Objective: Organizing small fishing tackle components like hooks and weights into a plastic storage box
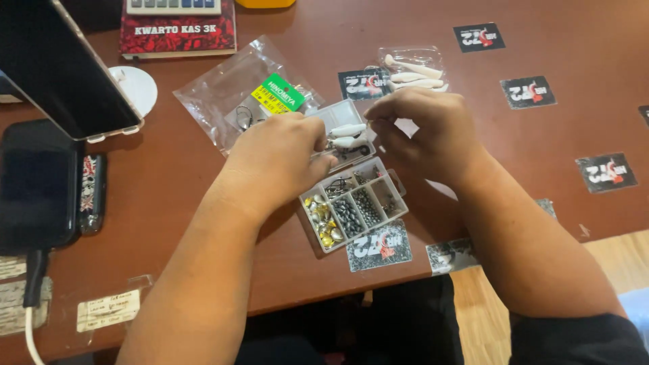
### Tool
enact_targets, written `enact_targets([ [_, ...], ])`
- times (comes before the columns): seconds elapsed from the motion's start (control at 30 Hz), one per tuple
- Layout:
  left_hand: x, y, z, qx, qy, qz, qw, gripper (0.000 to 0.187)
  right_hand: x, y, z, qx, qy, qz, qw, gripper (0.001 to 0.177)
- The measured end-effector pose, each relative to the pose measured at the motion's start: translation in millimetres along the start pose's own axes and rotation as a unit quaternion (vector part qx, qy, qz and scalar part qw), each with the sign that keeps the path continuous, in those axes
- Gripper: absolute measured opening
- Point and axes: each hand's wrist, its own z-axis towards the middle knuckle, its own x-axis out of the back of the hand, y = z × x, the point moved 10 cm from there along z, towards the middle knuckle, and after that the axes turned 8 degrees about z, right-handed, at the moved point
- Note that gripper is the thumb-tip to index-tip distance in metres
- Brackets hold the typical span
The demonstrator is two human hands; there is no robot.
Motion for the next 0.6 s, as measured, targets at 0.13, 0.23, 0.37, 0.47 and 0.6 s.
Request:
enact_targets([
  [0.13, -13.3, -4.9, 7.8, 0.005, -0.005, 0.034, 0.999, 0.017, 4.1, 0.7, 0.3, -0.003, 0.011, 0.006, 1.000, 0.014],
  [0.23, -14.4, -12.7, 9.5, 0.027, -0.005, 0.032, 0.999, 0.014, 0.9, 3.0, -1.0, 0.000, 0.006, 0.015, 1.000, 0.014],
  [0.37, -15.6, -19.3, 11.8, 0.040, -0.016, 0.024, 0.999, 0.015, -1.1, 8.2, -2.9, -0.006, 0.002, 0.013, 1.000, 0.013],
  [0.47, -5.4, -24.9, 7.8, 0.043, 0.007, 0.009, 0.999, 0.017, -2.4, 11.2, -1.8, -0.010, -0.002, 0.019, 1.000, 0.013],
  [0.6, 10.6, -45.1, 6.8, 0.060, 0.054, 0.023, 0.996, 0.017, -1.4, 19.6, -2.2, -0.013, -0.006, 0.005, 1.000, 0.012],
])
